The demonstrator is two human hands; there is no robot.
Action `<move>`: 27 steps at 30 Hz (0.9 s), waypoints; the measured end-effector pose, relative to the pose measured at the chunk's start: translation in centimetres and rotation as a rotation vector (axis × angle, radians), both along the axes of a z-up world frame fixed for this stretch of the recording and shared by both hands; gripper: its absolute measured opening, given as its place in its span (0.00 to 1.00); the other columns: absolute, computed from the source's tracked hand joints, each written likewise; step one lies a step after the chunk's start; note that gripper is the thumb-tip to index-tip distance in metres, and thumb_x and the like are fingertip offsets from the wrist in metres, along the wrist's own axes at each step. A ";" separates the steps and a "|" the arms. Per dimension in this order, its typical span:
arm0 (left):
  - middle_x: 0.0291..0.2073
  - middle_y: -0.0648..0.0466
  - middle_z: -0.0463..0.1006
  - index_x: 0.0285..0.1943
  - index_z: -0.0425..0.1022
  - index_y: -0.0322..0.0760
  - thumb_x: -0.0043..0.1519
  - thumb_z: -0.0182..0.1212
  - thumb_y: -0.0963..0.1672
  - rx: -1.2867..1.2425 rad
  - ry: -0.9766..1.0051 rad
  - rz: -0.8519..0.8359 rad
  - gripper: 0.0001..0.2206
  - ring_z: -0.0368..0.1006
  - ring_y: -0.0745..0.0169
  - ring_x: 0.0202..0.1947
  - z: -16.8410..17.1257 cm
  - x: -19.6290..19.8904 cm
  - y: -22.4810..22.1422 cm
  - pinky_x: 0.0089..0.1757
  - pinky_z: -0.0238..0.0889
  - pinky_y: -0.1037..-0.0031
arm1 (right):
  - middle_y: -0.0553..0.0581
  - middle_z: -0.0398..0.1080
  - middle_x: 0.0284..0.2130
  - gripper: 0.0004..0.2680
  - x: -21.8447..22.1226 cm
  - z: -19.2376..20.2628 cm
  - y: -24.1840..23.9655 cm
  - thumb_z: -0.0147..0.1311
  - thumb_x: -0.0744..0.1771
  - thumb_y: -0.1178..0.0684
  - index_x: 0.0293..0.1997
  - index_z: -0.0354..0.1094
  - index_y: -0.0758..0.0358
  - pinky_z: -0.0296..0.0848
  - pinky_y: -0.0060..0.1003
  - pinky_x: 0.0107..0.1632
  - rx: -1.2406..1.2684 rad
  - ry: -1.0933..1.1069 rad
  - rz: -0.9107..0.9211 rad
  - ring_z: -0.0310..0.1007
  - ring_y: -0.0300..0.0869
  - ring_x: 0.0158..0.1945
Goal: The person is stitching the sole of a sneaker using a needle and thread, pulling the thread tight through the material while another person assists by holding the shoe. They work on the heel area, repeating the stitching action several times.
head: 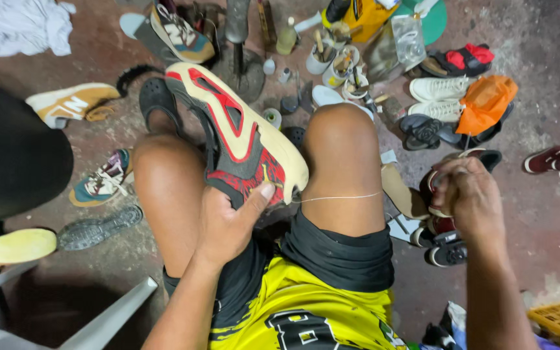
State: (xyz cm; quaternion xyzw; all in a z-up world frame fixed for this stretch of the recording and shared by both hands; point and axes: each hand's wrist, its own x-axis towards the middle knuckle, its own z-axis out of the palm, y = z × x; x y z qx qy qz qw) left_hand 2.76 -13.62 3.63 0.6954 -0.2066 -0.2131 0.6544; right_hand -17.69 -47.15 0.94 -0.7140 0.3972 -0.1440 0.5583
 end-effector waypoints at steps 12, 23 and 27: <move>0.47 0.58 0.79 0.58 0.74 0.28 0.70 0.54 0.40 -0.240 0.304 0.088 0.11 0.71 0.74 0.46 -2.3 -0.6 -1.1 0.51 0.66 0.77 | 0.54 0.74 0.30 0.13 5.5 4.5 12.7 0.49 0.70 0.59 0.62 0.71 0.62 0.71 0.29 0.33 -0.087 -0.011 0.584 0.67 0.33 0.26; 0.48 0.56 0.79 0.59 0.73 0.28 0.70 0.53 0.40 -0.234 0.320 0.105 0.12 0.72 0.72 0.47 -1.5 -0.9 -0.8 0.52 0.66 0.75 | 0.60 0.79 0.48 0.13 8.5 5.4 14.4 0.49 0.69 0.59 0.61 0.70 0.63 0.77 0.35 0.48 -0.182 -0.026 0.745 0.82 0.42 0.42; 0.49 0.54 0.79 0.60 0.73 0.27 0.71 0.53 0.40 -0.236 0.316 0.086 0.12 0.72 0.71 0.49 -1.4 -0.8 -0.6 0.54 0.67 0.75 | 0.61 0.78 0.50 0.12 8.5 5.3 14.4 0.48 0.70 0.59 0.62 0.69 0.64 0.76 0.36 0.52 -0.233 -0.101 0.755 0.81 0.45 0.48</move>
